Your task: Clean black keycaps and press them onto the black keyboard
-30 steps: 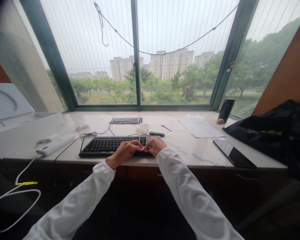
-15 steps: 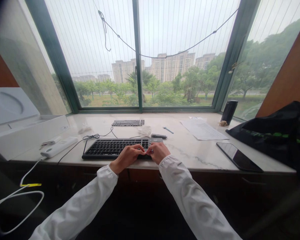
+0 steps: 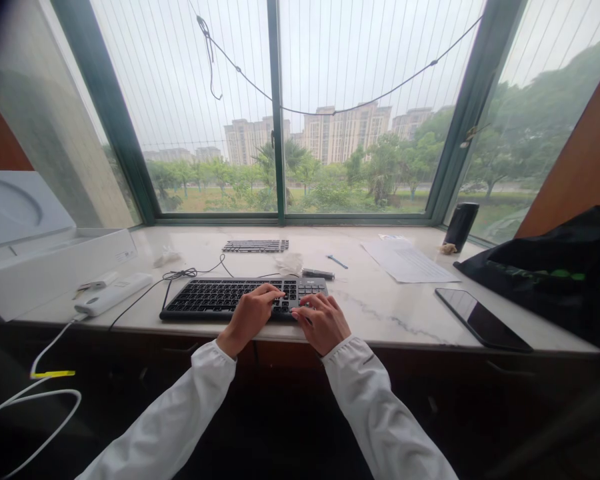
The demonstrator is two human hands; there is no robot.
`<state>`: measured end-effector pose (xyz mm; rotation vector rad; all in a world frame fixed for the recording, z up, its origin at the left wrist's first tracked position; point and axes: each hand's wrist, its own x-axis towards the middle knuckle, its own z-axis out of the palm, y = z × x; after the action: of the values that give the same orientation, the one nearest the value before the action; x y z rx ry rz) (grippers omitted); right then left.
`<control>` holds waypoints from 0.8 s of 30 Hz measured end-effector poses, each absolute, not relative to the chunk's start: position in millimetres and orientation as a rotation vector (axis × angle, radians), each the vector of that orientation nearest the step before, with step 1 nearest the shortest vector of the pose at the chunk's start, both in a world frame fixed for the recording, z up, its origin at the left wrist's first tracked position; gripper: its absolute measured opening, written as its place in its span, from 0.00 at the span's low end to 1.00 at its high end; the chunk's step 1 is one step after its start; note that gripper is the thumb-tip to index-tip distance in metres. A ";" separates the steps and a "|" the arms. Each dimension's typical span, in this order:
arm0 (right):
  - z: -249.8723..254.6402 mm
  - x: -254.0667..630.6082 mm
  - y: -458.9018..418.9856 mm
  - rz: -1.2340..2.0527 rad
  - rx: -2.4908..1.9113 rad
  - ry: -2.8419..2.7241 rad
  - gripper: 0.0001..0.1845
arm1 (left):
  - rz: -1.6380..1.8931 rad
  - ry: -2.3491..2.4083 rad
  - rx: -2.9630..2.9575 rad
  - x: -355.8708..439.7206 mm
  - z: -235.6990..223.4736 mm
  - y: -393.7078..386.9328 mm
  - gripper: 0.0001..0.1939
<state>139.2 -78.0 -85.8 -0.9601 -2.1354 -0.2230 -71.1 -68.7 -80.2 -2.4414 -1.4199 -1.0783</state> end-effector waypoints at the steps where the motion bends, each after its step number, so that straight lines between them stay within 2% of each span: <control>1: -85.6 138.4 -78.5 -0.220 -0.972 -2.143 0.10 | -1.082 -1.423 -2.440 -71.2 -80.6 -68.5 0.20; 16: -83.1 138.1 -78.0 -0.123 -1.012 -2.138 0.07 | -1.115 -1.463 -2.439 -70.6 -81.9 -67.7 0.19; 24: -80.9 139.2 -81.8 -0.110 -1.008 -2.152 0.08 | -1.114 -1.499 -2.478 -70.0 -80.7 -70.7 0.21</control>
<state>139.2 -81.8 -80.9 -1.0079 -2.1522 -0.1105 -70.0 -70.7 -80.7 -2.4777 -1.4989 -1.1136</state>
